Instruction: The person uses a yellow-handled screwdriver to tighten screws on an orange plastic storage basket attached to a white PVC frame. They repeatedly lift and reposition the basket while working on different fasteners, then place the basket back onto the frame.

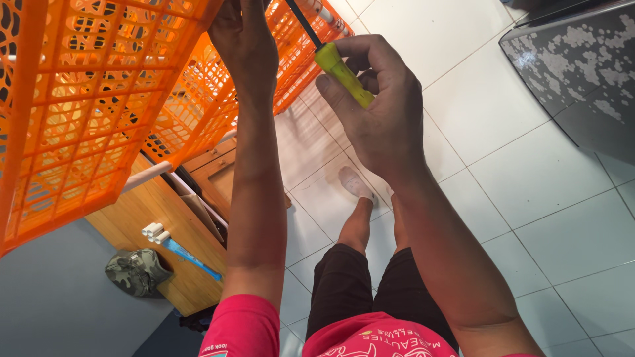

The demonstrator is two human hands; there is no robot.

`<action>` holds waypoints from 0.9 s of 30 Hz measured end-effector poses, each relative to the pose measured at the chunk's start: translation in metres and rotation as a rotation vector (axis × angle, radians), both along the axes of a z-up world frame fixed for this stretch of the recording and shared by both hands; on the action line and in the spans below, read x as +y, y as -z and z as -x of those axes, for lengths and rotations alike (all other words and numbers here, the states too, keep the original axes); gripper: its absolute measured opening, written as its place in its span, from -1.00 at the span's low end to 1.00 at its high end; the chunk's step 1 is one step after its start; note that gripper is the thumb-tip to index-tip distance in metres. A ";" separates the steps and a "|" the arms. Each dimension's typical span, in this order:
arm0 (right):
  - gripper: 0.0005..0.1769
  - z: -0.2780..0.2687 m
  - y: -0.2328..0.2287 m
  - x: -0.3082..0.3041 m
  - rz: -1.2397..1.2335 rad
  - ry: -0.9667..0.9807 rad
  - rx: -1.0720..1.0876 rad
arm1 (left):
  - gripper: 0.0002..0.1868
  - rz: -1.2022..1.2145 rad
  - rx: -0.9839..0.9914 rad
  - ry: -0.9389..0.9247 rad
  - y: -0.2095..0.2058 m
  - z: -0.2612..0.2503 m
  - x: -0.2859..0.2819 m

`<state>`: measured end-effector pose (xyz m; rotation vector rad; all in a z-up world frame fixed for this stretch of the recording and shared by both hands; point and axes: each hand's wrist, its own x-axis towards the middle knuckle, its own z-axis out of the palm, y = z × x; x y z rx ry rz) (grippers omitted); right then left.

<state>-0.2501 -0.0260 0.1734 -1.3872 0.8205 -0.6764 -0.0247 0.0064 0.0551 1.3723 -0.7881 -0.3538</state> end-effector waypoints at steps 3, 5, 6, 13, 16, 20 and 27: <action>-0.73 -0.001 0.000 0.000 -0.013 -0.002 0.001 | -0.66 -0.014 0.035 -0.015 -0.001 0.001 -0.001; -0.73 -0.001 0.000 0.001 -0.027 -0.005 0.010 | -0.66 0.001 0.038 -0.002 0.000 0.001 -0.001; -0.73 -0.001 0.000 0.001 -0.027 -0.005 0.015 | -0.64 -0.004 0.020 -0.013 0.001 0.001 -0.001; -0.73 0.000 -0.003 0.001 -0.013 -0.005 0.020 | -0.64 0.088 0.107 -0.006 0.002 0.004 -0.006; -0.73 0.000 -0.004 0.000 -0.007 -0.007 0.032 | -0.62 0.097 0.153 -0.025 0.001 0.006 -0.009; -0.74 0.000 -0.005 0.000 0.014 -0.008 0.023 | -0.70 0.132 0.220 -0.012 0.001 0.007 -0.010; -0.74 -0.002 -0.005 -0.002 0.052 -0.012 0.071 | -0.67 0.096 0.158 -0.067 0.008 0.005 -0.009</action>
